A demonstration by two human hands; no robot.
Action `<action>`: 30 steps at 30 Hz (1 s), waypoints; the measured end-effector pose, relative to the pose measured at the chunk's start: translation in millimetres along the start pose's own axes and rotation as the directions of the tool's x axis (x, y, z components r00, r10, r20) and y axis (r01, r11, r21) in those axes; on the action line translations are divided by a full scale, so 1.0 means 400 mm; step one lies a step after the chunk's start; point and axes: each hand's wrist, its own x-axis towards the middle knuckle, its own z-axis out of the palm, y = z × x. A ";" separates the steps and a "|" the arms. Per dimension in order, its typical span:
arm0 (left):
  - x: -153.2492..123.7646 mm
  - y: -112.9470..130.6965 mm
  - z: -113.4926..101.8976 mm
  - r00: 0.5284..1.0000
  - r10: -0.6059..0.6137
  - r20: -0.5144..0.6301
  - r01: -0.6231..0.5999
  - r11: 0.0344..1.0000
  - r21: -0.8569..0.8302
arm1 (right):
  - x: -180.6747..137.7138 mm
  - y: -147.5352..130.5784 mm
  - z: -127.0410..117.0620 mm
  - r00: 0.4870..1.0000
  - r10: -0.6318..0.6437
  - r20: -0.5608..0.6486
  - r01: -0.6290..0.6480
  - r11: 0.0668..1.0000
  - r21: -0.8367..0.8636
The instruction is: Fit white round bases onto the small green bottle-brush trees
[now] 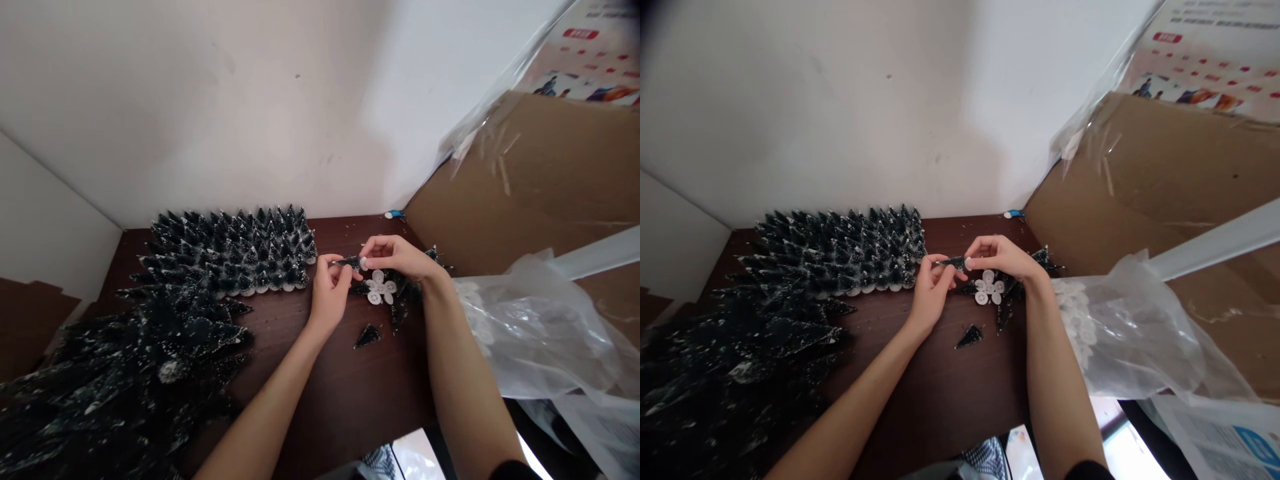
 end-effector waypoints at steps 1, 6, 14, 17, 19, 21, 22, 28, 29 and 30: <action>0.000 0.000 0.000 1.000 0.003 0.009 -0.003 1.000 -0.005 | -0.003 -0.004 -0.003 1.000 0.005 0.025 -0.005 1.000 -0.005; 0.005 0.003 -0.006 0.998 0.003 0.055 -0.002 1.000 -0.009 | -0.011 -0.020 0.003 0.989 -0.003 0.147 0.014 0.997 -0.072; 0.004 0.000 -0.005 0.997 0.033 0.067 -0.036 0.998 0.051 | -0.019 -0.015 0.023 0.978 -0.038 0.203 0.055 0.996 -0.076; 0.002 0.008 -0.002 0.999 0.028 0.045 -0.031 0.998 0.063 | -0.017 -0.008 0.022 0.993 -0.117 0.024 0.116 0.993 0.008; 0.001 0.017 -0.002 0.999 0.010 0.049 -0.014 0.997 0.077 | -0.010 -0.001 0.022 0.971 -0.172 -0.167 0.183 0.982 0.049; 0.000 0.029 -0.005 0.992 -0.050 0.113 0.043 0.997 0.068 | 0.001 0.006 0.025 0.918 -0.215 -0.333 0.249 0.967 0.061; 0.000 0.035 -0.008 0.980 -0.096 0.172 0.088 0.995 0.051 | 0.009 0.010 0.029 0.892 -0.230 -0.390 0.275 0.959 0.063; -0.007 0.074 -0.038 0.630 -0.345 0.696 0.441 0.896 0.045 | 0.051 0.030 0.108 0.876 -0.311 -0.369 0.315 0.948 -0.053; -0.008 0.078 -0.041 0.543 -0.364 0.757 0.470 0.879 0.086 | 0.055 0.032 0.128 0.885 -0.336 -0.322 0.318 0.942 -0.109; -0.009 0.081 -0.043 0.459 -0.378 0.804 0.485 0.865 0.129 | 0.059 0.034 0.147 0.894 -0.355 -0.274 0.316 0.932 -0.176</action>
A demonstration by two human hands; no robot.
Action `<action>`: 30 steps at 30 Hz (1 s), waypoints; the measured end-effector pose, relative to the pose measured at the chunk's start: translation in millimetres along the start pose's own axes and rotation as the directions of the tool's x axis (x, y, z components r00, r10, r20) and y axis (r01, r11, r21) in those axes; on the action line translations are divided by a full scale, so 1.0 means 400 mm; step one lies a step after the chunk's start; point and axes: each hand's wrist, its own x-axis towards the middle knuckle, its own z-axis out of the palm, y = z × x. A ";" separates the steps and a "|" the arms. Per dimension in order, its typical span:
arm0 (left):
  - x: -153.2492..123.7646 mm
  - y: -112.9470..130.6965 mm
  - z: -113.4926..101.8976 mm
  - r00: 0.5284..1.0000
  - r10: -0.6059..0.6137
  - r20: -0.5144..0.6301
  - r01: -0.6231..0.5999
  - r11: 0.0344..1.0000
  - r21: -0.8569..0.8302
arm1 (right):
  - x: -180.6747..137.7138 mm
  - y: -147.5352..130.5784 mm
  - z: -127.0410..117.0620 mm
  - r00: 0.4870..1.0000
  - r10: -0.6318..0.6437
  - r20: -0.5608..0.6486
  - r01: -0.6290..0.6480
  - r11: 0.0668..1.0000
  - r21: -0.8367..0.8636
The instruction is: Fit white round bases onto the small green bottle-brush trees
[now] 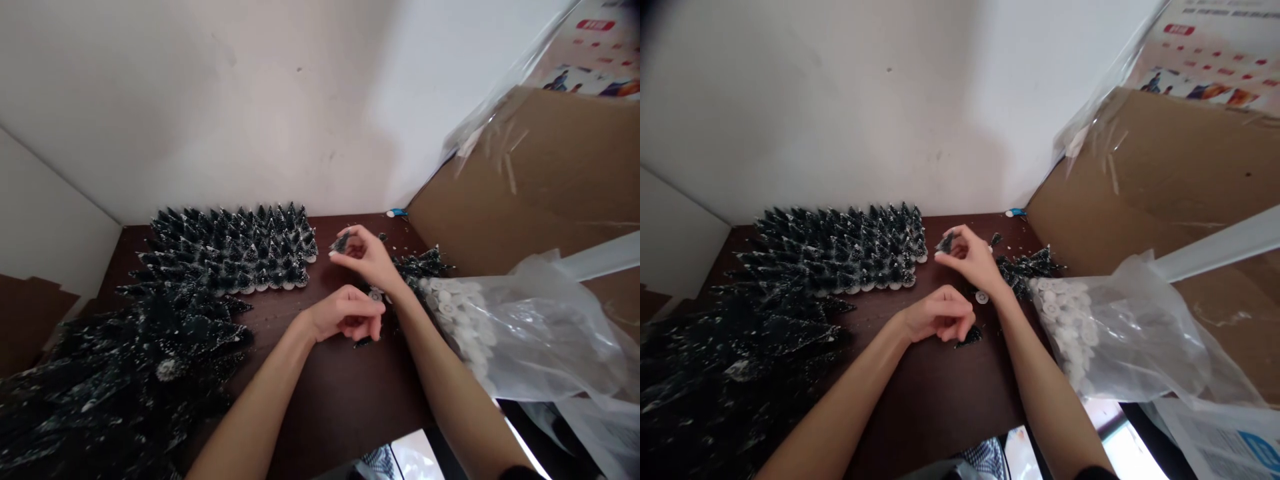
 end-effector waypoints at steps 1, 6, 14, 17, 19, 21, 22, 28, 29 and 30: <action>-0.002 0.001 0.000 0.997 -0.042 0.072 0.041 0.999 0.016 | -0.003 -0.002 0.017 0.999 -0.011 0.046 0.014 0.997 -0.071; 0.007 -0.002 0.006 0.952 -0.154 0.265 0.128 0.985 0.113 | -0.010 -0.006 0.064 0.983 -0.002 0.186 0.056 0.956 -0.289; 0.014 -0.009 0.013 0.962 -0.171 0.212 0.140 0.978 0.153 | -0.008 0.016 0.076 0.968 -0.057 0.244 0.159 0.891 -0.425; 0.015 -0.010 0.016 0.965 -0.168 0.201 0.132 0.975 0.181 | -0.010 0.022 0.074 0.964 -0.077 0.254 0.181 0.890 -0.419; 0.016 -0.012 0.016 0.966 -0.166 0.200 0.129 0.974 0.185 | -0.010 0.023 0.069 0.962 -0.082 0.261 0.187 0.895 -0.406; 0.018 -0.015 0.015 0.966 -0.166 0.200 0.131 0.975 0.178 | -0.011 0.023 0.063 0.963 -0.078 0.258 0.181 0.896 -0.405; 0.018 -0.016 0.014 0.966 -0.166 0.199 0.132 0.976 0.174 | -0.010 0.022 0.060 0.965 -0.071 0.254 0.174 0.895 -0.410; 0.020 -0.018 0.013 0.974 -0.147 0.175 0.117 0.979 0.169 | -0.010 0.028 0.061 0.978 -0.008 0.210 0.096 0.904 -0.417; 0.020 -0.018 0.013 0.974 -0.143 0.175 0.113 0.979 0.169 | -0.010 0.030 0.063 0.979 0.000 0.202 0.084 0.908 -0.410; 0.021 -0.018 0.013 0.974 -0.141 0.174 0.112 0.979 0.170 | -0.010 0.032 0.066 0.981 0.005 0.196 0.075 0.913 -0.401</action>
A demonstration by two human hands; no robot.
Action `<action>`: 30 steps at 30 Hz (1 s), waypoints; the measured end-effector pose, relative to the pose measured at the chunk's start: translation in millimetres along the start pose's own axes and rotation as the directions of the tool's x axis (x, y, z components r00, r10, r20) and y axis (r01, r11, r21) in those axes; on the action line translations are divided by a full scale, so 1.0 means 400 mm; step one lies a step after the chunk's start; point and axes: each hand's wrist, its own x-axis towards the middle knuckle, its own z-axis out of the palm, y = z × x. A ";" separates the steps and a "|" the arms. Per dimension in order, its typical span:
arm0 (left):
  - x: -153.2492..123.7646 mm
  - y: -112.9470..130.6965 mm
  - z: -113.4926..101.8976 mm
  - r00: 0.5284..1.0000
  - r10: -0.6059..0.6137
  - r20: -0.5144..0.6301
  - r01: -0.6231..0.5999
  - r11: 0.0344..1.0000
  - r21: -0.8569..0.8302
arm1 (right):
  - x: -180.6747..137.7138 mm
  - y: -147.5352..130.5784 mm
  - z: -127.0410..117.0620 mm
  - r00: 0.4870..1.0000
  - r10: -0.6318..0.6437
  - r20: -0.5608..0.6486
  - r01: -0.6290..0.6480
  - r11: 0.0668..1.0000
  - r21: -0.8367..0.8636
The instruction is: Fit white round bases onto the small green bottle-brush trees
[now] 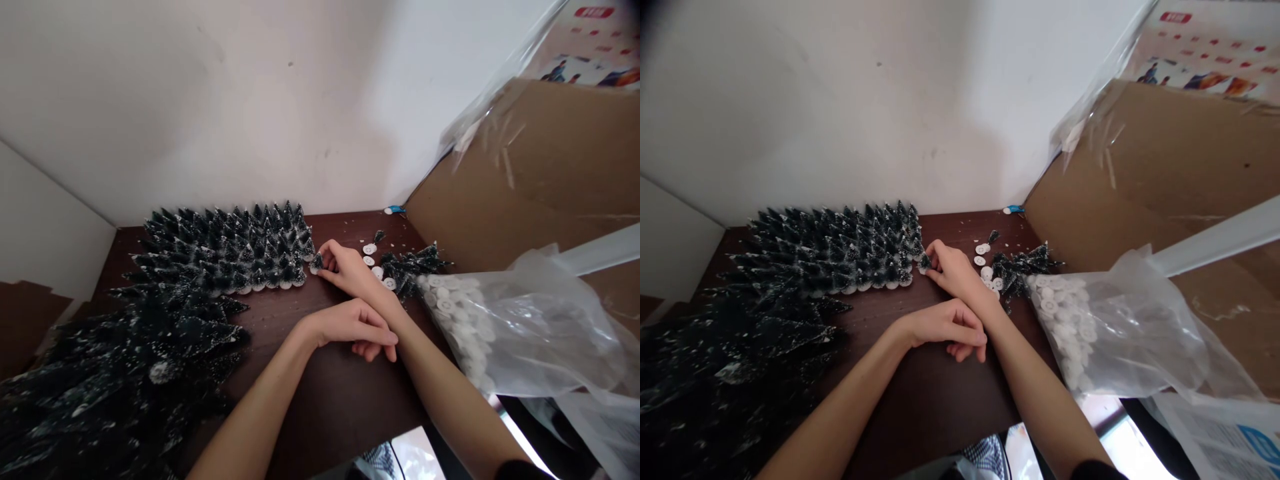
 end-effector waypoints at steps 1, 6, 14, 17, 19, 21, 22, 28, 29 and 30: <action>0.000 0.000 0.000 1.000 -0.002 -0.001 0.002 1.000 0.001 | 0.000 0.001 0.003 1.000 0.004 -0.004 -0.004 1.000 0.012; 0.001 0.000 0.002 0.999 -0.029 -0.018 0.029 1.000 0.006 | 0.003 0.001 0.011 1.000 0.015 -0.017 -0.014 0.998 0.060; 0.003 -0.003 0.002 1.000 -0.006 -0.012 0.006 1.000 0.004 | 0.002 -0.014 0.007 1.000 0.011 -0.002 -0.011 0.992 0.124; 0.003 -0.002 0.002 1.000 -0.017 -0.019 0.017 1.000 0.006 | 0.001 -0.018 0.005 1.000 0.001 -0.005 -0.001 0.994 0.107; 0.002 -0.001 0.002 0.999 -0.023 -0.025 0.023 1.000 0.006 | 0.001 -0.019 0.003 1.000 -0.008 -0.005 0.009 0.995 0.095; 0.002 -0.001 0.001 0.999 -0.021 -0.025 0.021 1.000 0.006 | 0.001 -0.021 0.002 1.000 -0.014 -0.001 0.014 0.996 0.085; 0.002 -0.002 0.001 1.000 -0.016 -0.022 0.017 1.000 0.006 | 0.001 -0.021 0.001 1.000 -0.016 0.000 0.016 0.997 0.080; 0.004 -0.006 0.000 1.000 0.011 -0.008 -0.011 1.000 -0.002 | 0.000 -0.017 0.002 1.000 -0.028 0.002 0.028 0.998 0.058; 0.004 -0.007 0.000 1.000 0.011 -0.007 -0.011 1.000 -0.005 | -0.001 -0.016 0.003 1.000 -0.029 0.002 0.029 0.998 0.058; 0.004 -0.007 0.001 1.000 0.009 -0.006 -0.009 1.000 -0.008 | -0.001 -0.014 0.004 1.000 -0.031 0.001 0.030 0.998 0.059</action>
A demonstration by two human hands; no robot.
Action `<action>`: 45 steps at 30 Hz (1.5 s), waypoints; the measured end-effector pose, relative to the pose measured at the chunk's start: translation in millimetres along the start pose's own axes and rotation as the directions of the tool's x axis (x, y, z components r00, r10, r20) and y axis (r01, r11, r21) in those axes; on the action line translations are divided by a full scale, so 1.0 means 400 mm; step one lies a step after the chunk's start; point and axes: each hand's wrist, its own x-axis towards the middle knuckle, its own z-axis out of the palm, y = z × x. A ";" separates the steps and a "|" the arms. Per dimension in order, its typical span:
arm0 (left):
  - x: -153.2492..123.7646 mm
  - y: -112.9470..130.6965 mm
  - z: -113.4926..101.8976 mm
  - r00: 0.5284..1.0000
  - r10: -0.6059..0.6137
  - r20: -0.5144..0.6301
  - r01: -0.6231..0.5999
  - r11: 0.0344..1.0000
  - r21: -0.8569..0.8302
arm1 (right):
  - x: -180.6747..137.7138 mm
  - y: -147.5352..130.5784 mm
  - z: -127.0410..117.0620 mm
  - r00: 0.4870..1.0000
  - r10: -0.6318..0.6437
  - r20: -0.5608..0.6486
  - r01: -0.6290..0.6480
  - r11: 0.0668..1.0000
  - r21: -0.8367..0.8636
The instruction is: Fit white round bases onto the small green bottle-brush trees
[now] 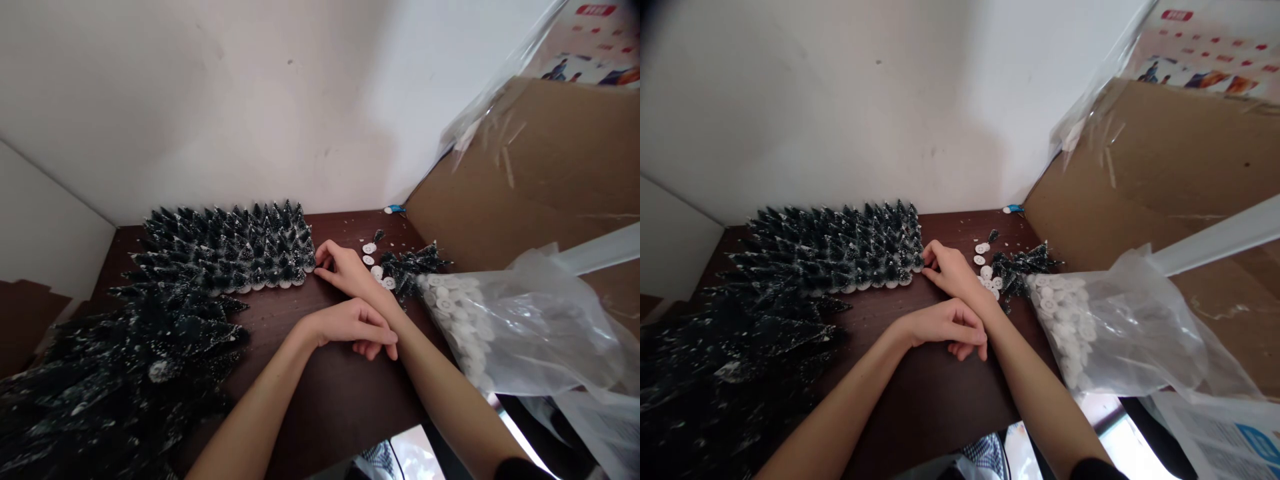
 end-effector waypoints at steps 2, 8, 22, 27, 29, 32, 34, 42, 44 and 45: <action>0.000 0.000 0.000 1.000 -0.006 -0.001 0.006 1.000 -0.003 | 0.000 0.002 0.001 1.000 -0.001 -0.001 0.001 1.000 0.005; 0.000 -0.001 0.000 1.000 0.004 -0.006 -0.004 1.000 0.006 | 0.000 0.005 0.001 1.000 0.009 0.004 -0.009 1.000 0.011; 0.002 -0.009 -0.002 1.000 0.008 0.002 -0.008 1.000 0.008 | -0.004 0.002 -0.001 0.999 -0.043 -0.028 0.041 0.995 -0.091; 0.002 -0.008 -0.001 1.000 0.006 -0.003 -0.006 1.000 0.010 | -0.004 0.004 -0.001 0.999 -0.047 -0.019 0.045 0.995 -0.087; 0.003 -0.008 0.000 1.000 0.005 -0.004 -0.005 1.000 0.009 | -0.004 0.004 -0.001 0.999 -0.050 -0.016 0.049 0.995 -0.083; 0.003 -0.008 0.000 1.000 0.001 -0.003 -0.001 1.000 0.010 | -0.004 0.002 -0.002 0.999 -0.046 -0.011 0.045 0.996 -0.078; 0.002 -0.008 0.000 1.000 -0.003 -0.004 0.003 1.000 0.011 | -0.004 0.001 -0.003 0.999 -0.044 -0.010 0.043 0.996 -0.078; -0.002 -0.001 0.002 1.000 -0.007 -0.019 0.007 1.000 0.017 | -0.007 0.004 -0.004 0.999 -0.046 -0.008 0.045 0.995 -0.088; -0.002 0.000 0.003 0.999 -0.012 -0.031 0.012 1.000 0.018 | -0.008 0.001 -0.010 0.999 -0.047 -0.020 0.045 0.995 -0.091; -0.002 0.000 0.003 0.999 -0.013 -0.036 0.014 1.000 0.019 | -0.008 -0.002 -0.015 0.999 -0.048 -0.027 0.045 0.994 -0.098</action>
